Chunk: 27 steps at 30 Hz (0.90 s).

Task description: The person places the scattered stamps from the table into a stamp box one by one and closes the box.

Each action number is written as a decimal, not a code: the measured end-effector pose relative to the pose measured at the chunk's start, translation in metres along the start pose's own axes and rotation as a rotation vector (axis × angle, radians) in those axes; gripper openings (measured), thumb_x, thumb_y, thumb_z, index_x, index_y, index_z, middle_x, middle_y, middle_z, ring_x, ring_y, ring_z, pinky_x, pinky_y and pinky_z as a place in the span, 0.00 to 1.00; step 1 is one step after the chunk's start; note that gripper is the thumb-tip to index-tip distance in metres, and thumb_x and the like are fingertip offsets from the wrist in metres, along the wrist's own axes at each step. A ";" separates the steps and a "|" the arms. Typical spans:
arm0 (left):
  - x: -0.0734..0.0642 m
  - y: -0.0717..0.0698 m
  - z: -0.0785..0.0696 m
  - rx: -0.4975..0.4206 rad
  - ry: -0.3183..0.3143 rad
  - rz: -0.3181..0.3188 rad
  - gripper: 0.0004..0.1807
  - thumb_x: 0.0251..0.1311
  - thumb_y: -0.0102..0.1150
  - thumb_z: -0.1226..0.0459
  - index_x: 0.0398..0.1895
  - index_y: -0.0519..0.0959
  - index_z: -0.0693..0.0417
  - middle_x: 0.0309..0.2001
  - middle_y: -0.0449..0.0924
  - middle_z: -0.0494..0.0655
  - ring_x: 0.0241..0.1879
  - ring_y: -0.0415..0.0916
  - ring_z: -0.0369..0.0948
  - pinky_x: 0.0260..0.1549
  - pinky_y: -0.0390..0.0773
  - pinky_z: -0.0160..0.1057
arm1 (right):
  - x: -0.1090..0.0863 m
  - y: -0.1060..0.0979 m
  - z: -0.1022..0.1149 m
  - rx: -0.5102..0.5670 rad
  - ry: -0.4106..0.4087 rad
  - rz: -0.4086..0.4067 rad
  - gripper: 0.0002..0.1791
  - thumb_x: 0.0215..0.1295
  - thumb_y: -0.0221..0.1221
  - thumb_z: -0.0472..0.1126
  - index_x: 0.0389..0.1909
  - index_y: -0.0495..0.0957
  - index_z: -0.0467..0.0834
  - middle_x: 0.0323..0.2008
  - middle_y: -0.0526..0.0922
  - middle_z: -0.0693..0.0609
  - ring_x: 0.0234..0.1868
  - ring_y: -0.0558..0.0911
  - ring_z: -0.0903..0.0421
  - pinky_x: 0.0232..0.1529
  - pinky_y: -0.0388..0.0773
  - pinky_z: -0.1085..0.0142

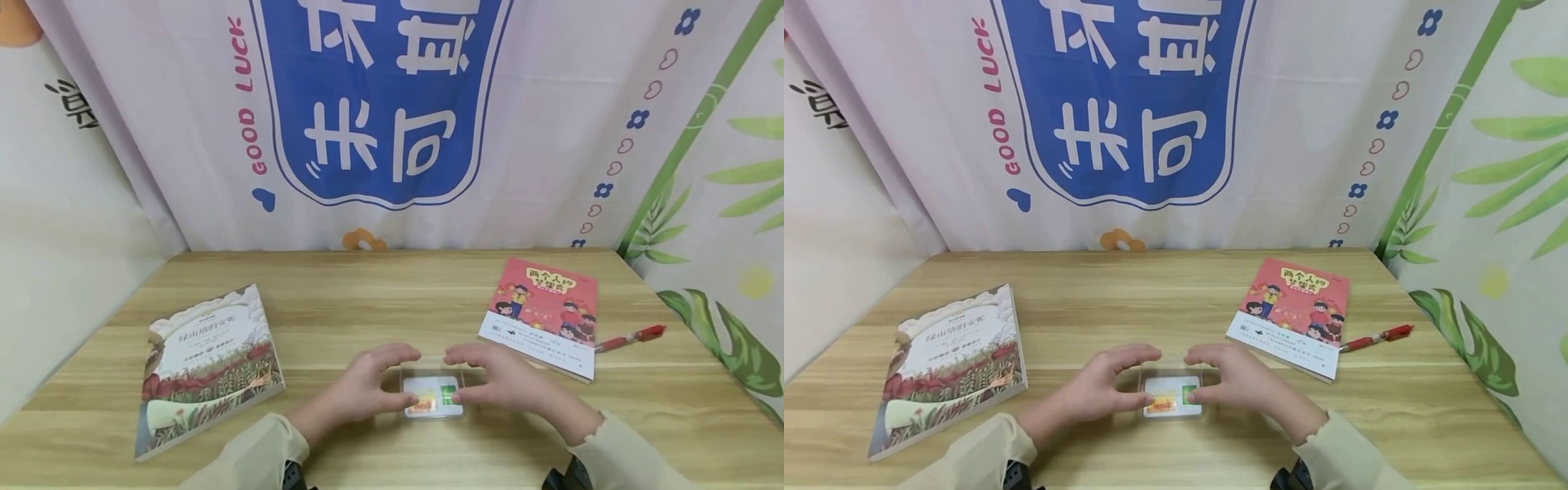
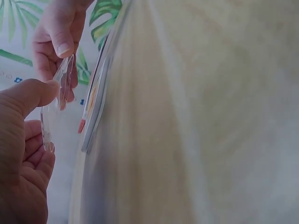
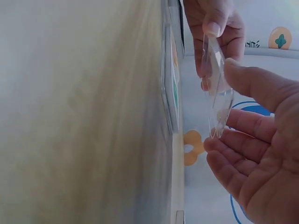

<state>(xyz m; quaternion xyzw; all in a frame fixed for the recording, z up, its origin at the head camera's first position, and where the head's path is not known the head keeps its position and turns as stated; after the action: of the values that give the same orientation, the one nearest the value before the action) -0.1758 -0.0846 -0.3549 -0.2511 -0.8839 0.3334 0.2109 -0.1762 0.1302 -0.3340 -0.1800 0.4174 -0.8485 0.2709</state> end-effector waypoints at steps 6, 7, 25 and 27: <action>-0.002 0.007 0.000 0.004 -0.007 0.022 0.31 0.47 0.69 0.58 0.56 0.73 0.58 0.58 0.73 0.51 0.59 0.69 0.46 0.60 0.66 0.50 | -0.004 0.005 -0.002 0.051 0.014 0.025 0.27 0.50 0.66 0.52 0.50 0.78 0.43 0.57 0.74 0.42 0.59 0.72 0.42 0.59 0.66 0.44; -0.003 0.008 0.000 -0.001 -0.014 0.024 0.31 0.47 0.69 0.57 0.56 0.73 0.58 0.58 0.73 0.50 0.59 0.69 0.46 0.60 0.66 0.50 | -0.004 0.006 -0.002 0.056 0.017 0.028 0.27 0.50 0.66 0.52 0.50 0.78 0.43 0.57 0.74 0.42 0.59 0.72 0.42 0.59 0.66 0.43; -0.008 0.017 0.002 0.058 -0.060 0.077 0.31 0.47 0.69 0.57 0.57 0.73 0.54 0.58 0.72 0.47 0.60 0.67 0.45 0.60 0.66 0.47 | -0.006 0.021 -0.009 0.116 0.037 0.053 0.28 0.48 0.67 0.53 0.50 0.78 0.45 0.56 0.76 0.45 0.59 0.72 0.47 0.61 0.66 0.48; -0.008 0.017 0.002 0.070 -0.064 0.083 0.31 0.47 0.69 0.57 0.57 0.72 0.54 0.58 0.72 0.46 0.60 0.67 0.44 0.60 0.67 0.46 | -0.006 0.022 -0.009 0.099 0.022 0.047 0.27 0.48 0.67 0.53 0.49 0.78 0.45 0.56 0.76 0.45 0.59 0.73 0.47 0.60 0.66 0.48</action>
<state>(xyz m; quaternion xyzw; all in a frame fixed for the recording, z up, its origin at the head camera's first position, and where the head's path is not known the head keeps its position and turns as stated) -0.1658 -0.0791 -0.3701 -0.2694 -0.8667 0.3806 0.1772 -0.1693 0.1287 -0.3574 -0.1470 0.3818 -0.8635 0.2948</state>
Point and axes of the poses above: each hand's wrist, its own x-axis towards the middle knuckle, its own y-axis out of the palm, z = x × y, the point moved 3 cm from there along x, towards the middle knuckle
